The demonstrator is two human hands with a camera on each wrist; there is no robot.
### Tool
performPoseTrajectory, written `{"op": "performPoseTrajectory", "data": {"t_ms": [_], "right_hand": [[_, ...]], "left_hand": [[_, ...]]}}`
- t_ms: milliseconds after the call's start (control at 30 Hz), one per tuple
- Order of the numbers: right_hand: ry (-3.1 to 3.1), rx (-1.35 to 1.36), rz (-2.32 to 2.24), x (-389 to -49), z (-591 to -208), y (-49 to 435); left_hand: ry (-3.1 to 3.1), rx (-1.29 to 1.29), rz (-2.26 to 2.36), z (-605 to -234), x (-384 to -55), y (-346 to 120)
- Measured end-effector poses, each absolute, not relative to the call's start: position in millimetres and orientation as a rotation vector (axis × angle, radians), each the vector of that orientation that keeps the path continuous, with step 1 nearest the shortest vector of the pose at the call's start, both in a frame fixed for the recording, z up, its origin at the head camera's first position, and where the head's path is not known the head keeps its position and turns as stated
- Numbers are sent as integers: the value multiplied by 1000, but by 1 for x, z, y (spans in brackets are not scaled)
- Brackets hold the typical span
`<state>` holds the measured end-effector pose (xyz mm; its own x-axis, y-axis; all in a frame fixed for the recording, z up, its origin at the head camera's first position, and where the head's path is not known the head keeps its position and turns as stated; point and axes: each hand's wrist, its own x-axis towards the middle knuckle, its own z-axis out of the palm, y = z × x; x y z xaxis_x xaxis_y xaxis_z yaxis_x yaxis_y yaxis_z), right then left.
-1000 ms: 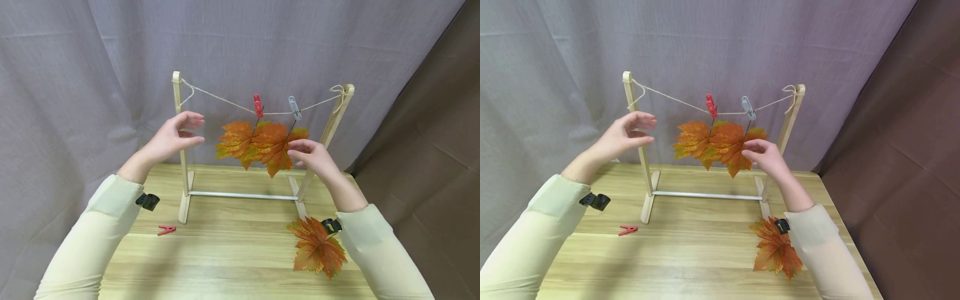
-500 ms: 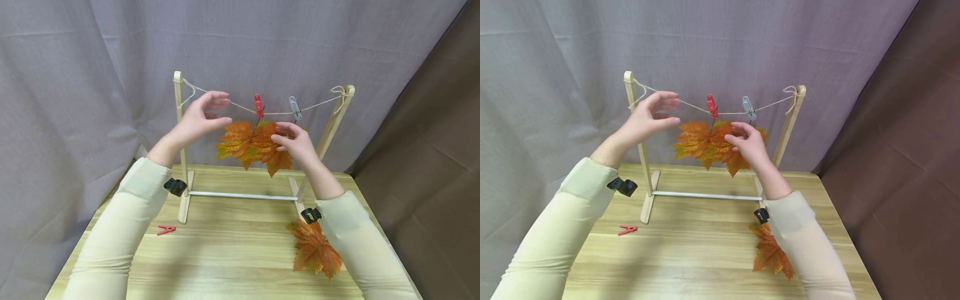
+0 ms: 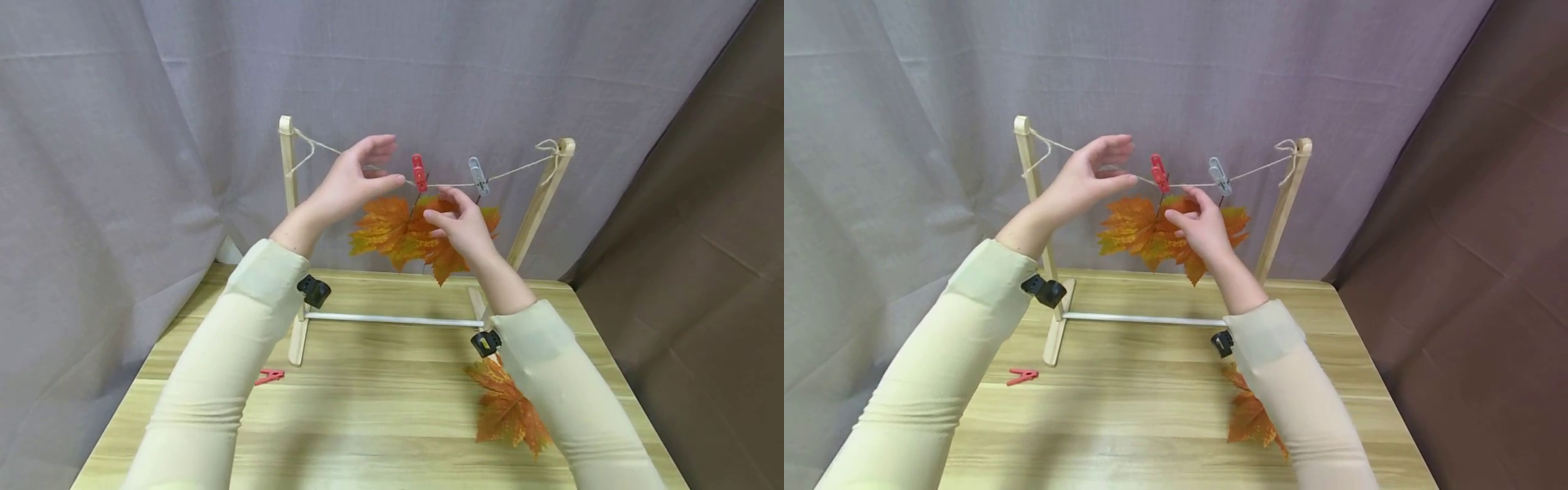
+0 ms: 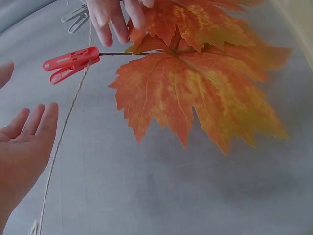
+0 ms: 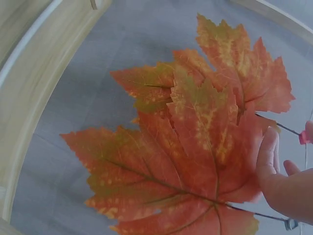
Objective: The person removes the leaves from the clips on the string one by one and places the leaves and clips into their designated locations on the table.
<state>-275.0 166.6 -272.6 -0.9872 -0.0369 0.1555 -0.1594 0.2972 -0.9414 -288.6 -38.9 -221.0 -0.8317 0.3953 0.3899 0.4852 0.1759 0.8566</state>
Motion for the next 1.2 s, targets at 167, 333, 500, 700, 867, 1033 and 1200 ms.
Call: {"op": "performPoseTrajectory", "data": {"t_ms": [167, 333, 500, 700, 867, 1033, 1200], "right_hand": [[-2433, 190, 1829, -279, -274, 156], [-2437, 201, 1846, -281, -274, 146], [-2433, 220, 1854, -279, -272, 140], [-2461, 248, 1782, -277, -270, 139], [-2493, 255, 1719, -275, -270, 142], [-2478, 249, 1715, -276, -270, 143], [-2448, 240, 1721, -276, -270, 144]], "left_hand": [[-2408, -867, -1745, -218, -291, -30], [-2434, -850, -1738, -216, -292, -21], [-2460, -807, -1668, -213, -293, -13], [-2498, -718, -1614, -212, -291, -8], [-2478, -682, -1609, -215, -291, -7], [-2436, -688, -1603, -218, -291, -8], [-2387, -716, -1596, -221, -292, -9]]}}
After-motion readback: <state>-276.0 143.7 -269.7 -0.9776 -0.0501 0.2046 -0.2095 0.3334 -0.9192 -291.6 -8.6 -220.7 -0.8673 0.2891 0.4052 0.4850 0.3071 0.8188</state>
